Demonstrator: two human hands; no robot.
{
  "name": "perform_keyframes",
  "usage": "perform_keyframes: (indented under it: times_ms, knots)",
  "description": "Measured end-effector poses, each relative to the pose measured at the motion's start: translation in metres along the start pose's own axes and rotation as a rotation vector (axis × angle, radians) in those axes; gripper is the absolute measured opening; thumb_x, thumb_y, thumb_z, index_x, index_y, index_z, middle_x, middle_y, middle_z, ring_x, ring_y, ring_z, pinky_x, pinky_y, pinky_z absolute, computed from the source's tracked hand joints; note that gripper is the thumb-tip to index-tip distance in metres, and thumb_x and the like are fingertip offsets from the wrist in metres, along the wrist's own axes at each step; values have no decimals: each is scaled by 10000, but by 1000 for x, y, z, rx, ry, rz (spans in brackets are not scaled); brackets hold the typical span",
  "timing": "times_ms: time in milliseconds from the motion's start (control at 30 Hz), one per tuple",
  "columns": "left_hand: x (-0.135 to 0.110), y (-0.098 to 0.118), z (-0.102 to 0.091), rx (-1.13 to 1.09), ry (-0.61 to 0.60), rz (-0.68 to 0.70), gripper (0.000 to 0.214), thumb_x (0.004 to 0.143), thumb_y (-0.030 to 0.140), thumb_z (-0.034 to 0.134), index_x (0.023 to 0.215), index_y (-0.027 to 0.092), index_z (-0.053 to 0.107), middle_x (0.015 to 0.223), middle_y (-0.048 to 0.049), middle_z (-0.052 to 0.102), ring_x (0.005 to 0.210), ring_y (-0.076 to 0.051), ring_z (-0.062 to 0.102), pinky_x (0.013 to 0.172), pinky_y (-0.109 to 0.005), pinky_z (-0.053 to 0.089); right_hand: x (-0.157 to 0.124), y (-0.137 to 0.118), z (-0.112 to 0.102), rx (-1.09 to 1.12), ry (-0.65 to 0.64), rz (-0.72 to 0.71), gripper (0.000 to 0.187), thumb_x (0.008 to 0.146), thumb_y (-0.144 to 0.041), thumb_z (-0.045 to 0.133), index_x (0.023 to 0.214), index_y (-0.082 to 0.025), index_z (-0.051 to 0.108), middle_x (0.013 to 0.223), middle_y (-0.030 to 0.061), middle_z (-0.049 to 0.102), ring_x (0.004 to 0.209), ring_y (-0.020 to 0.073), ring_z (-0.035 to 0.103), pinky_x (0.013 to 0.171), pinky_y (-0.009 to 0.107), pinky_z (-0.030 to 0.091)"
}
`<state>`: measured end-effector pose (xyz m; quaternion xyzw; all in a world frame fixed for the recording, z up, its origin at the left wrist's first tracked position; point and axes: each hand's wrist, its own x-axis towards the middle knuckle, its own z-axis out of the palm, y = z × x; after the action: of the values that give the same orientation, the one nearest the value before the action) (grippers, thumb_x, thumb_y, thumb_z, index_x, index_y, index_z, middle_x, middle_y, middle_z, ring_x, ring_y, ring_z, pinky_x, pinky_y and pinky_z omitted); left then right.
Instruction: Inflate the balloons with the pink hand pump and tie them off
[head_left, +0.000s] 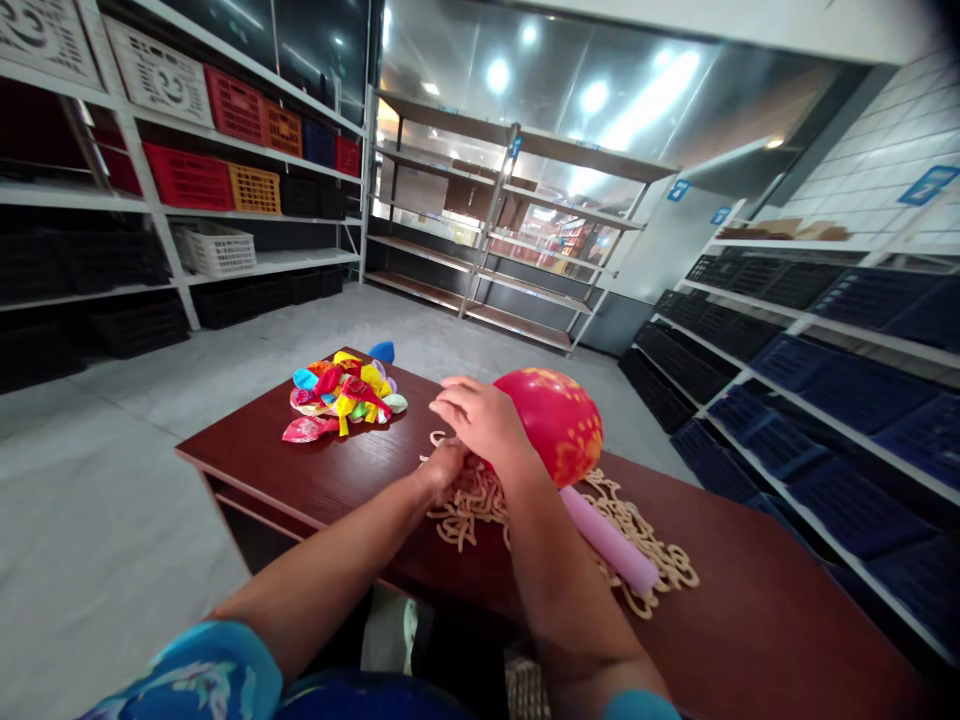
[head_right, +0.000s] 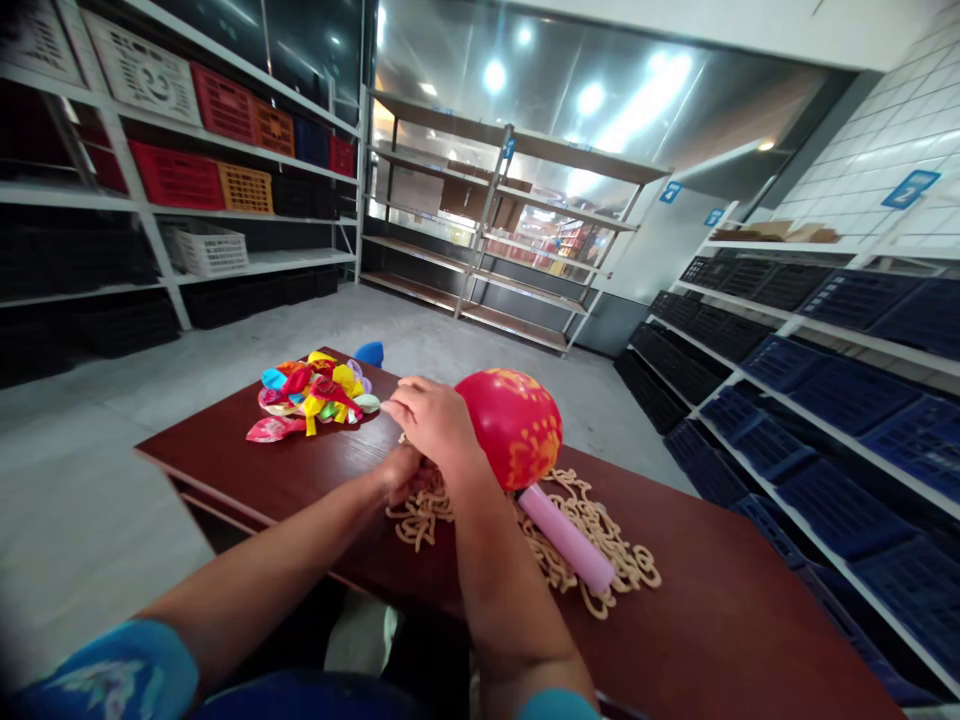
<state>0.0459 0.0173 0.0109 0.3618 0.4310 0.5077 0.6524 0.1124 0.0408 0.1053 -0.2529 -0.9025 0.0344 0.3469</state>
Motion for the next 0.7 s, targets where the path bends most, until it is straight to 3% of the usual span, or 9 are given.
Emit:
perform_keyframes:
  times_ms: [100, 233, 367, 467, 533, 600, 700]
  knots:
    - [5, 11, -13, -310, -47, -70, 185, 772, 243, 423, 631, 180, 322, 474, 84, 235, 347, -22, 141, 358, -166, 77, -34, 0, -2, 216, 312, 194, 215, 866, -321, 437, 803, -198, 602, 762, 20, 620, 711, 121, 568, 693, 251, 424]
    - [9, 24, -20, -508, -73, -73, 163, 787, 184, 403, 645, 170, 323, 502, 81, 221, 349, -18, 144, 354, -145, 63, -70, 28, 34, 563, 567, 555, 341, 879, -417, 359, 690, -180, 514, 646, 2, 568, 489, 82, 470, 536, 231, 404]
    - [3, 27, -10, -640, -166, -135, 155, 815, 186, 400, 669, 161, 353, 517, 80, 196, 347, -18, 147, 341, -131, 71, -79, 51, 79, 1027, 445, 796, 304, 799, -487, 477, 800, -192, 548, 666, -3, 565, 532, 100, 485, 467, 213, 386]
    - [-2, 27, -2, -723, -227, -162, 169, 826, 187, 400, 667, 160, 351, 521, 84, 157, 343, -16, 140, 337, -125, 60, -81, 52, 91, 1449, 340, 802, 336, 742, -515, 544, 862, -202, 562, 735, 6, 571, 600, 104, 507, 496, 213, 415]
    - [-4, 28, 1, -755, -242, -185, 169, 832, 181, 392, 670, 157, 353, 527, 84, 162, 342, -12, 146, 339, -121, 56, -82, 49, 92, 1616, 257, 791, 368, 727, -546, 549, 887, -215, 567, 752, 1, 560, 598, 94, 500, 500, 208, 420]
    - [-7, 31, 2, -774, -268, -219, 160, 831, 167, 391, 674, 153, 359, 532, 82, 175, 343, -8, 156, 341, -118, 58, -84, 46, 91, 1639, 200, 783, 381, 734, -571, 524, 904, -232, 568, 763, -4, 551, 606, 92, 498, 510, 207, 427]
    - [-11, 38, 2, -786, -307, -234, 165, 824, 161, 409, 669, 155, 353, 535, 79, 189, 349, -10, 178, 343, -114, 73, -85, 46, 91, 1411, 200, 758, 370, 714, -566, 537, 876, -235, 573, 748, -7, 553, 622, 105, 499, 525, 215, 431]
